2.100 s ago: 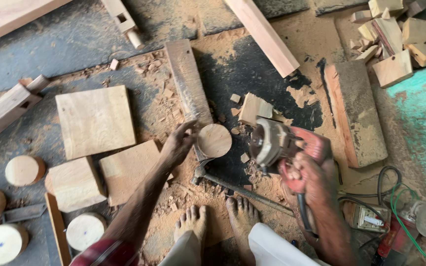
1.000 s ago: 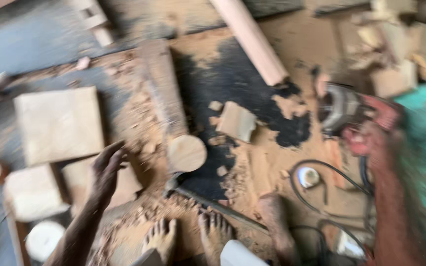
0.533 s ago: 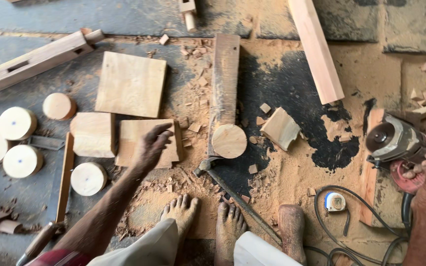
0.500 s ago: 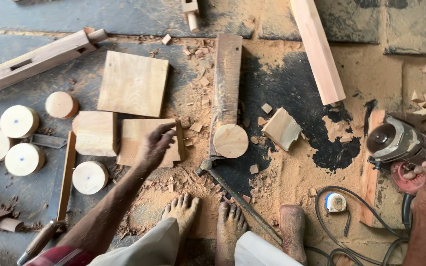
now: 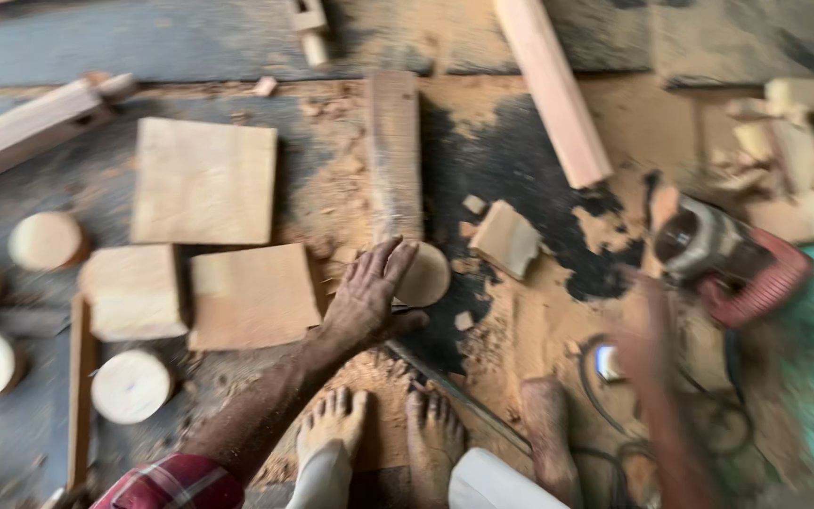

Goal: The person uses a hand-held power sander to smooth small wooden pieces, while another person holds the pieces steady on the floor.

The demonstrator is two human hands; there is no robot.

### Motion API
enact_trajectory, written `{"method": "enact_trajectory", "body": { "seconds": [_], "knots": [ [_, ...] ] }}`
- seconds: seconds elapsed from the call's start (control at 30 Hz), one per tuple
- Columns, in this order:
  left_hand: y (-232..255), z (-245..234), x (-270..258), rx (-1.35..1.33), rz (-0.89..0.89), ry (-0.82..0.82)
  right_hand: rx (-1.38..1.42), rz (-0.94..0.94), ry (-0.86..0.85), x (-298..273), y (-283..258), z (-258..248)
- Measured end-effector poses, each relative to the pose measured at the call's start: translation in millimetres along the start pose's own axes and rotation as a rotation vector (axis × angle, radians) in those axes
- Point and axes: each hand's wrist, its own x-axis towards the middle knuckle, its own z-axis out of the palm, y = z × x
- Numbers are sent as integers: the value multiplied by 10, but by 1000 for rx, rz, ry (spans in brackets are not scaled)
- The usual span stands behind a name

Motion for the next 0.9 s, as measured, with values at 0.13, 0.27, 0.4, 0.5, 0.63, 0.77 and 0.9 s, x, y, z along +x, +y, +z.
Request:
{"method": "enact_trajectory", "body": {
  "seconds": [0.13, 0.27, 0.4, 0.5, 0.63, 0.77, 0.9],
  "knots": [
    [63, 144, 242, 163, 223, 66, -336, -104, -199, 358, -888, 524],
    [-241, 36, 320, 331, 37, -71, -432, -316, -217, 745, -1134, 836],
    [-951, -346, 157, 338, -103, 233, -412, -196, -303, 794, -1117, 1028],
    [-1505, -616, -71, 270, -125, 361, 489, 35, -374, 621, -941, 1062],
    [-1699, -623, -345, 266, -140, 442, 1125, 451, -385, 150, -994, 1073],
    [-1534, -540, -570, 133, -342, 410, 280, 299, -403, -221, -1597, 1047],
    [-1381, -247, -819, 127, -358, 456, -295, -357, -350, -337, -1979, 1349]
  ]
}}
